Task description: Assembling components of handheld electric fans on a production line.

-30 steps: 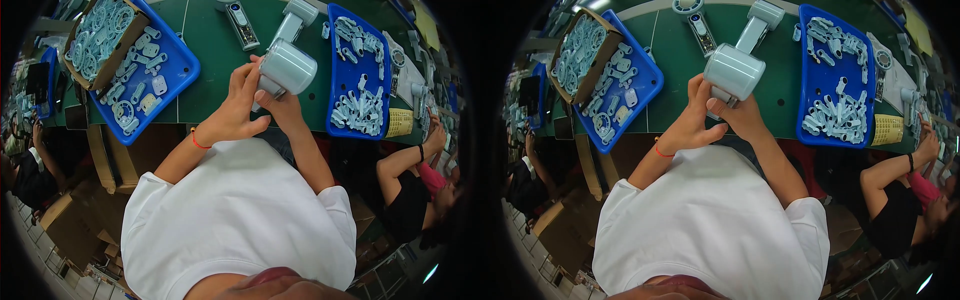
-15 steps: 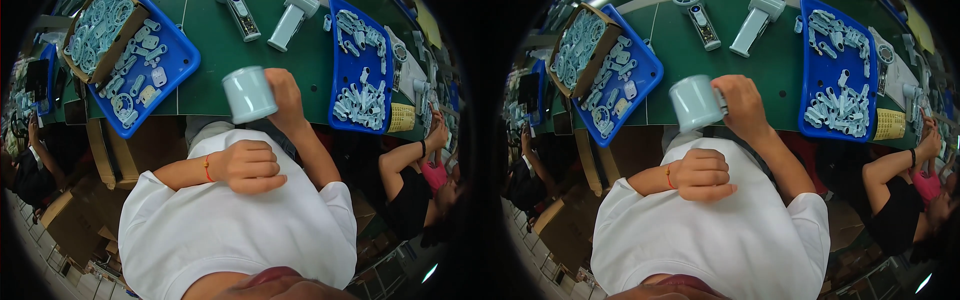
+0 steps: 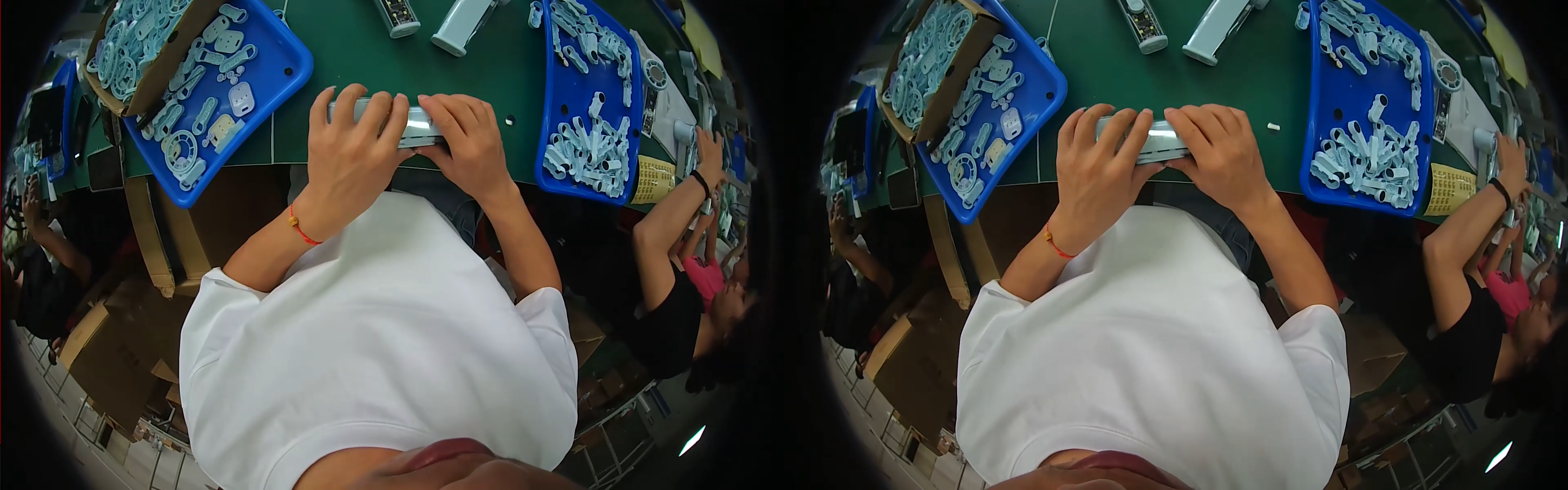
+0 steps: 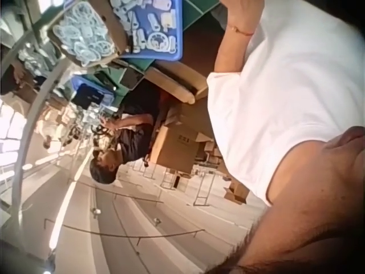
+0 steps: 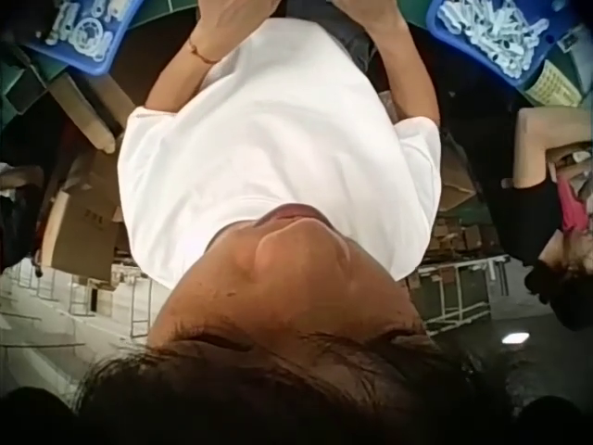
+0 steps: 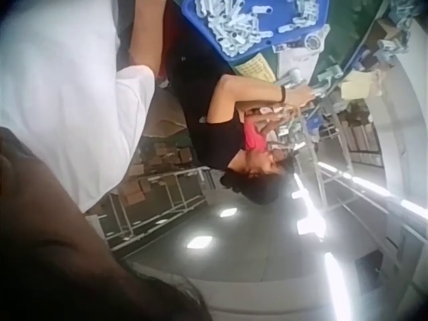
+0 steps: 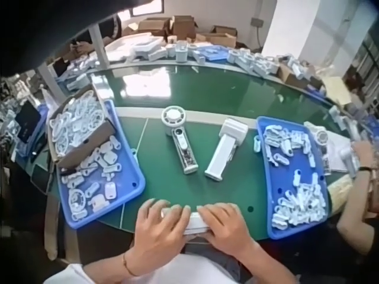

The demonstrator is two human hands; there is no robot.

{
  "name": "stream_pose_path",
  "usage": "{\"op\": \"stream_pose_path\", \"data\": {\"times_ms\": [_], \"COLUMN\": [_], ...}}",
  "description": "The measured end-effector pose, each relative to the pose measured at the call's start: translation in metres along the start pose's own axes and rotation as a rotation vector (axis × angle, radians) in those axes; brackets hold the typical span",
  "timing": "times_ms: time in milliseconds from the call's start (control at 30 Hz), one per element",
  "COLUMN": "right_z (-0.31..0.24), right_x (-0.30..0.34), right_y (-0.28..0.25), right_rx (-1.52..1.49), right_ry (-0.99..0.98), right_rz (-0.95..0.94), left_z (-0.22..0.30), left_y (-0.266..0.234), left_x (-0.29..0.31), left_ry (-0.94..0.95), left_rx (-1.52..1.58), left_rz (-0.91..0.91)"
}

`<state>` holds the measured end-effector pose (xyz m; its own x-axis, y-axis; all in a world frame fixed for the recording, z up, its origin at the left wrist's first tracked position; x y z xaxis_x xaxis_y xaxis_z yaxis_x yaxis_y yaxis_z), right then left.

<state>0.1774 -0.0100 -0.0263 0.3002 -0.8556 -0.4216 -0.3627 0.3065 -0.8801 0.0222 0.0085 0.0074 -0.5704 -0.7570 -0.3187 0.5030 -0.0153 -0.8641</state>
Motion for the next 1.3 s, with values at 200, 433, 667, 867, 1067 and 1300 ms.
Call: {"op": "stream_pose_path", "data": {"times_ms": [200,433,667,867,1067,1300], "right_z": [0.002,0.001,-0.003,-0.006,-0.002,0.006], "right_x": [-0.008,-0.005,-0.002,0.001,0.0,-0.006], "right_y": [-0.011,-0.006,-0.005,0.001,-0.002,-0.024], "right_rx": [-0.174,-0.239,-0.093,0.011,-0.042,-0.716], "right_ry": [0.084,0.102,0.002,-0.048,-0.017,0.509], "right_rz": [-0.188,-0.084,-0.02,0.03,0.008,-0.396], "left_z": [-0.007,-0.006,-0.007,-0.004,-0.005,-0.017], "left_y": [0.001,0.001,-0.002,0.01,0.005,-0.017], "left_x": [0.001,-0.002,-0.005,-0.002,-0.004,0.0], "left_ry": [0.056,0.013,0.08,0.143,0.108,0.083], "left_rx": [0.106,0.16,0.12,-0.067,0.114,0.46], "left_rz": [0.043,0.041,-0.025,0.051,0.037,0.55]}}
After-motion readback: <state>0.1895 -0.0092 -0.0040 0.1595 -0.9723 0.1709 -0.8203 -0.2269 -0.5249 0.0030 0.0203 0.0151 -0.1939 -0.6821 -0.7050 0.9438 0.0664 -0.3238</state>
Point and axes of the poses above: each hand's wrist, its own x-axis away from the middle knuckle, its own y-axis out of the palm, z = x × y, the point moved 3 cm from there along -x, towards the middle knuckle, and after that the axes turned 15 degrees about x, right-handed, at the moved point
